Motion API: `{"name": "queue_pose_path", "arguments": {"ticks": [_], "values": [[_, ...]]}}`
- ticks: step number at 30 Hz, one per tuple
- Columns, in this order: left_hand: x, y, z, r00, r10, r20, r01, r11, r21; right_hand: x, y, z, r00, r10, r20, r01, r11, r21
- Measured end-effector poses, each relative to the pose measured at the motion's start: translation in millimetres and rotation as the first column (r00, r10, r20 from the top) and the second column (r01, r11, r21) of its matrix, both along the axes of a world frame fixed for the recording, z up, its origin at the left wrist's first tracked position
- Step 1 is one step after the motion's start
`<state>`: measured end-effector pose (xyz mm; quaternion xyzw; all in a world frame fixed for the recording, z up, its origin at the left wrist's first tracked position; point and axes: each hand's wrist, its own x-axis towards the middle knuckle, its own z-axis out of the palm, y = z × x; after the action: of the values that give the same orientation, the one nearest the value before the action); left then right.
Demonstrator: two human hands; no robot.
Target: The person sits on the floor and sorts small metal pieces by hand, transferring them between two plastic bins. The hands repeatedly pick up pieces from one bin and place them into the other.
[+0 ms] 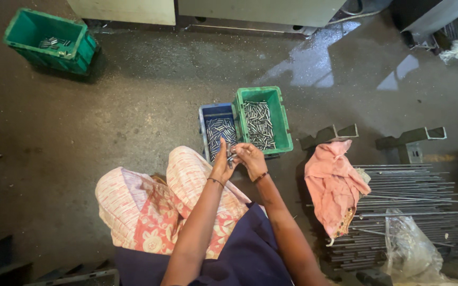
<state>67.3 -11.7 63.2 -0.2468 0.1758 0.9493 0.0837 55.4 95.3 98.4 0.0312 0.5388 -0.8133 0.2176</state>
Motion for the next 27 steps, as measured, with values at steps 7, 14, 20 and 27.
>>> {"name": "queue_pose_path", "arguments": {"ticks": [7,14,20,27], "values": [[2,2,4,0.995,-0.030,-0.094,0.026,0.999,-0.038,-7,-1,-15,0.998,0.037,-0.051,-0.025,0.977,0.213],[0,0,1,0.990,0.002,-0.143,-0.010,0.998,-0.054,-5,-1,-11,0.999,0.047,-0.017,-0.044,0.992,0.116],[-3,-7,0,0.940,0.332,0.082,-0.340,0.932,0.127,-27,6,11,0.894,0.053,-0.445,0.114,0.934,0.339],[0,-10,1,0.956,0.292,0.004,-0.286,0.934,0.214,1,-7,-10,0.914,0.311,-0.262,0.028,0.596,0.802]]}}
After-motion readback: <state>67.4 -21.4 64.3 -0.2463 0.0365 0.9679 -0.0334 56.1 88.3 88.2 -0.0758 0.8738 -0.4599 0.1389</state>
